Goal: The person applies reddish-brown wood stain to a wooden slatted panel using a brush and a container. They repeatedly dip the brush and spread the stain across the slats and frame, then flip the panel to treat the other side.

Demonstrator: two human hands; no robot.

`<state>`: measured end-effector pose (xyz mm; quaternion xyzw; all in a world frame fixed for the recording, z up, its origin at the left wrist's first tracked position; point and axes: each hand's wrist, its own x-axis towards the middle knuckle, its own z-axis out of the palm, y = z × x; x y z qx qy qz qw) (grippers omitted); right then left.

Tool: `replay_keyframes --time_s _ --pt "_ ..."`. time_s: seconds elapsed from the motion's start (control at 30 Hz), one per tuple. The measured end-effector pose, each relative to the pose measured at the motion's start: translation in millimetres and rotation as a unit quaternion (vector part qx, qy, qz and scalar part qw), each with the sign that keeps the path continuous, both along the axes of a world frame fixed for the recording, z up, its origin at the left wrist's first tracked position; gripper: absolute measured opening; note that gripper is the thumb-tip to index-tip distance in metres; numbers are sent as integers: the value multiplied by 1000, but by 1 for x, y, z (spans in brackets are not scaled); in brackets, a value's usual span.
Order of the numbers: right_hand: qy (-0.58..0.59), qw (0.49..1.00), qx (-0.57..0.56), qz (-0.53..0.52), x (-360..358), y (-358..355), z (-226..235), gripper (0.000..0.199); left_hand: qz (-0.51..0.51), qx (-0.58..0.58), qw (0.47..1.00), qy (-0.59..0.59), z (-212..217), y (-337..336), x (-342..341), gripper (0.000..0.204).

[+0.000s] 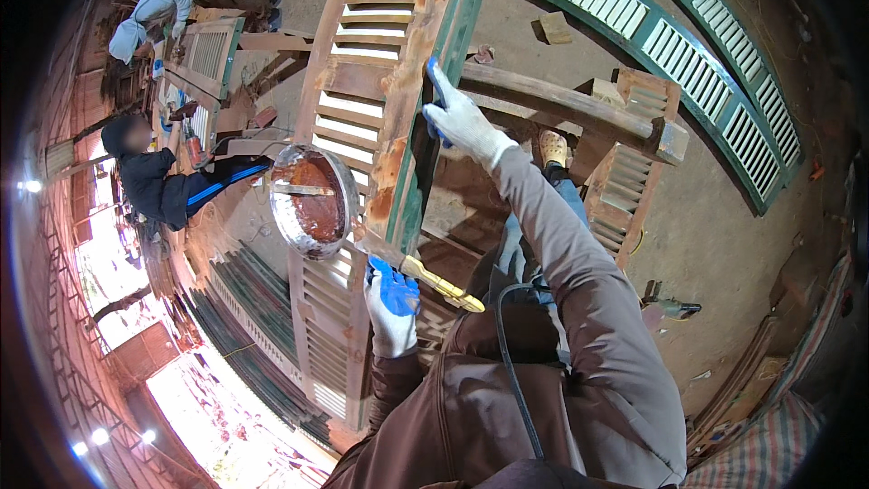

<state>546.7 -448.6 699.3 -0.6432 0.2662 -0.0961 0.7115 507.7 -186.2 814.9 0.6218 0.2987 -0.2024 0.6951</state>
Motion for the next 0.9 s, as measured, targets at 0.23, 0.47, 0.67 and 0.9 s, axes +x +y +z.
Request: replay_keyframes --time_s 0.23,0.47,0.67,0.9 --pt "19 972 -224 -65 -15 -16 -15 73 -203 -13 979 -21 5 35 -3 19" --pt "21 979 -195 48 -37 27 -8 69 -240 77 967 -45 3 50 -6 19" --pt "-43 998 -31 -31 -23 53 -43 83 -236 -75 966 -67 -14 86 -7 29" --pt "49 988 -88 116 -62 104 -43 84 -259 -85 960 -67 -15 87 -8 35"
